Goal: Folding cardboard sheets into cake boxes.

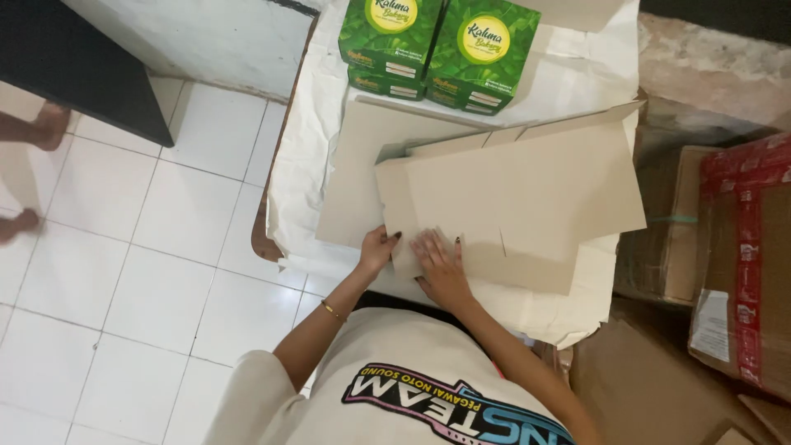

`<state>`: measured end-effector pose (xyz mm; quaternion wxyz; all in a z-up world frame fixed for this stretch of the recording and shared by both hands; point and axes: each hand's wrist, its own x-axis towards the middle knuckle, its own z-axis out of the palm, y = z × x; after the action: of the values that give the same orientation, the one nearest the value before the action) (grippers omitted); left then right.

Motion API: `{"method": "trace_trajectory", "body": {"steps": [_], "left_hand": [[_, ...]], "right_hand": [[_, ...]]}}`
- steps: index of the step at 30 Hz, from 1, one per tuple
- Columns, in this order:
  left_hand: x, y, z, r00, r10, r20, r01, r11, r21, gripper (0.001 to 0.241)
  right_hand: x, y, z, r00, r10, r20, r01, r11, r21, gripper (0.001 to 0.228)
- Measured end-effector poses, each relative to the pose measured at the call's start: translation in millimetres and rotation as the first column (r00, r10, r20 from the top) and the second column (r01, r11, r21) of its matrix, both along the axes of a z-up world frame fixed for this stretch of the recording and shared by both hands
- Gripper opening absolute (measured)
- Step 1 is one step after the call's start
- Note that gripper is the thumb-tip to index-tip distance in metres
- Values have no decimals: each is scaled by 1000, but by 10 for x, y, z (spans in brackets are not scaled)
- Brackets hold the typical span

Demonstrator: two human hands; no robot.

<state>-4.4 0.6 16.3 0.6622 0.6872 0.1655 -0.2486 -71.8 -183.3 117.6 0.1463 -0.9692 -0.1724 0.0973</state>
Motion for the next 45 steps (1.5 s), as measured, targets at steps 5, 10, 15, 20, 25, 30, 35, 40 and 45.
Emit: {"method": "trace_trajectory", "body": {"steps": [5, 10, 15, 20, 25, 30, 35, 40, 45], "left_hand": [[41, -20, -550, 992, 36, 117, -30, 998, -52, 20], [274, 17, -288, 999, 42, -18, -42, 999, 4, 17], [339, -26, -572, 995, 74, 67, -70, 996, -62, 18], [359, 11, -576, 995, 62, 84, -57, 997, -58, 22], [311, -23, -427, 976, 38, 213, -61, 993, 99, 24], [301, -42, -666, 918, 15, 396, -127, 957, 259, 24], [368, 44, -427, 994, 68, 89, -62, 996, -69, 27], [374, 56, -404, 985, 120, -124, -162, 893, -420, 40], [259, -43, -36, 985, 49, 165, -23, 987, -159, 23]], "right_hand": [[178, -151, -226, 998, 39, 39, -44, 987, 155, 75], [683, -173, -100, 984, 167, -62, -152, 969, 196, 47], [916, -229, -71, 956, 278, -95, -260, 952, 161, 33], [866, -168, 13, 956, 293, 14, -293, 946, 138, 58], [734, -236, -149, 971, 231, 55, -238, 946, 222, 53], [693, -336, -348, 959, 199, 202, -265, 882, 389, 36], [936, -308, -441, 992, 77, 104, -117, 874, 472, 14], [1281, -239, -699, 981, -91, -170, 149, 917, 370, 24], [1376, -179, -719, 989, -109, -100, 125, 978, 166, 37]]}}
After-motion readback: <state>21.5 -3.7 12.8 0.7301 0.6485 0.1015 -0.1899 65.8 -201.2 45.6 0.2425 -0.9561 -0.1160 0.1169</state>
